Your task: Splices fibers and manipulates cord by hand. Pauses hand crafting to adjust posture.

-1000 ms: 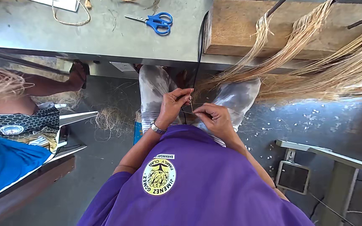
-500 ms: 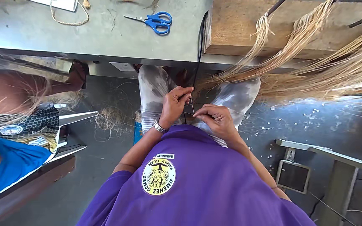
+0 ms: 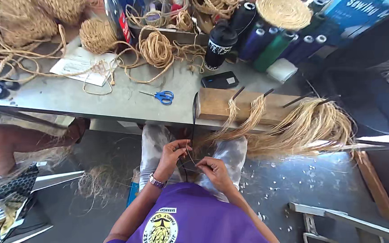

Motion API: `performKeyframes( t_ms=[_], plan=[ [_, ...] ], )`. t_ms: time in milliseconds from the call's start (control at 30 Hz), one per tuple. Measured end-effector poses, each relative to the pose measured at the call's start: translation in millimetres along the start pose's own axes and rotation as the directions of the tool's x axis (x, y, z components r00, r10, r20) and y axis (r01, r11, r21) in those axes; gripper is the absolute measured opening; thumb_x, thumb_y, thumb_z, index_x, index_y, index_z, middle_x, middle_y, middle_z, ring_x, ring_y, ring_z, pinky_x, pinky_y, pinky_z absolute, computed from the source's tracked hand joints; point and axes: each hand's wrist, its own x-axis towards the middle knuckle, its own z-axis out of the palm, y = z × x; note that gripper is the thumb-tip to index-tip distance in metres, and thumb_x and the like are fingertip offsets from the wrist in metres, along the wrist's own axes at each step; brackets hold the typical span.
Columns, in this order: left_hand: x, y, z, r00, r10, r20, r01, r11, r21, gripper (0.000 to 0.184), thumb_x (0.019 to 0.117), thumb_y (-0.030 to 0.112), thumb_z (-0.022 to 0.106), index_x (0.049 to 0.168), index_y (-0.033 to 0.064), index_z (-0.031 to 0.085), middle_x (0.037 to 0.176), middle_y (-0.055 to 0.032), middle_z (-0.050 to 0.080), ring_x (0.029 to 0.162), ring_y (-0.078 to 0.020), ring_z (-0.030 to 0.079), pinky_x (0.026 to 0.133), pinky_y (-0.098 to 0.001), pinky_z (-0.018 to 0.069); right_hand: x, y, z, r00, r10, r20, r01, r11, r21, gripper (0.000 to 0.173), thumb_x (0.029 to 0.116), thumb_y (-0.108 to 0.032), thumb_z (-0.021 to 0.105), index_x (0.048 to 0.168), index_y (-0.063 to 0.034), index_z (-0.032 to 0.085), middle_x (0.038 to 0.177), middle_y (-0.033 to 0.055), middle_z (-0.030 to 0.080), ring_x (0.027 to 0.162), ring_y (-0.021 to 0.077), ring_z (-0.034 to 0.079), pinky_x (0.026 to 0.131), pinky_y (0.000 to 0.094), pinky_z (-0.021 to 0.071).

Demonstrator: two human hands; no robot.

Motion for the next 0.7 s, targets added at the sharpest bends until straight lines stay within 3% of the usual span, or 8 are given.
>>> performKeyframes(
  t_ms=[167,333,567,700],
  plan=[
    [-3.5,-0.4,-1.0,0.999,0.044,-0.009,-0.045,0.999,-0.005,0.026,0.0935,0.001,0.057,0.116,-0.0043,0.069,0.091,-0.0034,0.075,0.074,-0.0049,0.066,0.064,-0.0191,0.052,-2.4,2.4,-1.1,1.0,0.019,-0.018,-0.019,1.0,0.002,0.016,0.093,-0.004,0.061,0.092,0.0035,0.074,0.084,0.0026,0.072,0.072,-0.0064,0.06,0.068,0.0105,0.0495],
    [-4.9,-2.2,0.7,0.996,0.058,-0.065,-0.057,0.998,0.015,0.019,0.0906,-0.005,0.064,0.107,-0.0031,0.071,0.083,-0.0015,0.074,0.072,-0.0053,0.067,0.065,-0.0201,0.0546,-2.9,0.8,-0.5,0.999,0.024,-0.024,-0.024,1.0,0.011,0.014,0.0925,-0.003,0.061,0.093,0.0035,0.074,0.085,0.0023,0.072,0.072,-0.0067,0.06,0.069,0.0102,0.0499],
    [-6.6,-2.2,-6.3,0.983,0.152,-0.098,-0.152,0.988,0.011,0.02,0.0874,-0.007,0.066,0.107,-0.0035,0.072,0.084,-0.0013,0.075,0.076,-0.0085,0.071,0.074,-0.0251,0.0601,-2.6,-1.9,-2.0,0.994,0.072,-0.087,-0.062,0.991,0.118,0.012,0.0919,0.0,0.062,0.093,0.0028,0.073,0.082,-0.0031,0.071,0.07,-0.0084,0.059,0.066,0.0099,0.0495],
    [-9.1,1.0,-5.2,0.975,0.205,-0.083,-0.202,0.978,0.051,0.02,0.0866,-0.008,0.068,0.106,-0.0035,0.072,0.085,-0.0003,0.075,0.077,-0.0075,0.071,0.076,-0.0254,0.0605,-3.0,0.2,-3.2,0.991,0.136,0.017,-0.137,0.988,0.077,0.015,0.0948,-0.006,0.062,0.097,0.0029,0.073,0.083,-0.0015,0.07,0.069,-0.0072,0.058,0.066,0.0114,0.0495]
  ],
)
